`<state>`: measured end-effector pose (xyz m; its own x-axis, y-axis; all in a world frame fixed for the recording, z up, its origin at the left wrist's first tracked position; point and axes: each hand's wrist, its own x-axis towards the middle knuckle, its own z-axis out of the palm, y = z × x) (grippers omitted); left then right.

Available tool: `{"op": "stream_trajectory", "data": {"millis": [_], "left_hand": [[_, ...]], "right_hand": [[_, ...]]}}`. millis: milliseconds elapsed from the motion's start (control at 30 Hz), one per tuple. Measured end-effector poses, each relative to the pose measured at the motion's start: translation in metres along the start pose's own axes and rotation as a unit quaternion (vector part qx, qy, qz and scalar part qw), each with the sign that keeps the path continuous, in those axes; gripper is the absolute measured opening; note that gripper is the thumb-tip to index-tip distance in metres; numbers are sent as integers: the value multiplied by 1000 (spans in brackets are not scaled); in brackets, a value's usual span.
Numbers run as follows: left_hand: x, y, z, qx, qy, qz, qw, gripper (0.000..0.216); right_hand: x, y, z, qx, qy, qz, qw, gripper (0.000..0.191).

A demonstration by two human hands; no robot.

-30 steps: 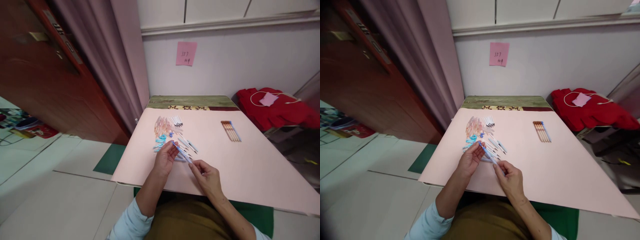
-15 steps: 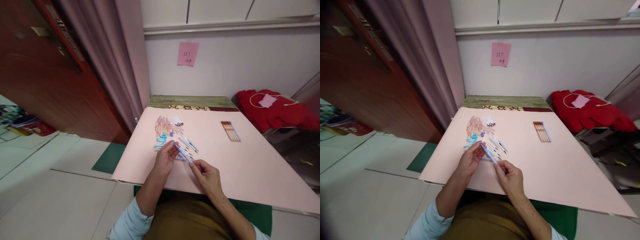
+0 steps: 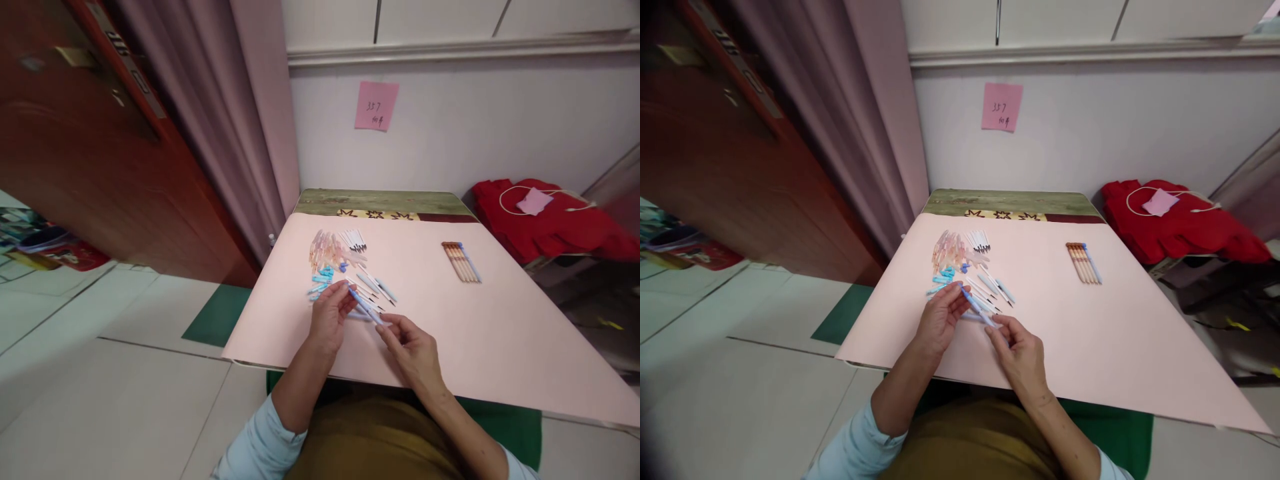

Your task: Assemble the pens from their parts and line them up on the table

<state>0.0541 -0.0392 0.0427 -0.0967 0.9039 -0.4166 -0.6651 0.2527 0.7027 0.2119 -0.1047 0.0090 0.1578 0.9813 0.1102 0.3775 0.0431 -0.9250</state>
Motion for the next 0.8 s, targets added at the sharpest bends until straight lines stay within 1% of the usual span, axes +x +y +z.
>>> {"op": "stream_trajectory", "data": {"millis": [133, 333, 600, 800], "left_hand": [[-1, -2, 1, 11, 6, 24, 1000, 29], [-3, -3, 5, 13, 4, 37, 999, 30], [-4, -4, 10, 22, -19, 48, 998, 31], [-5, -4, 12, 44, -33, 63, 997, 35]], "right_hand": [[0, 2, 2, 41, 8, 22, 999, 43], [-1, 0, 3, 52, 2, 34, 998, 38], [-2, 3, 3, 7, -23, 36, 999, 35], [0, 0, -1, -36, -19, 18, 999, 35]]}}
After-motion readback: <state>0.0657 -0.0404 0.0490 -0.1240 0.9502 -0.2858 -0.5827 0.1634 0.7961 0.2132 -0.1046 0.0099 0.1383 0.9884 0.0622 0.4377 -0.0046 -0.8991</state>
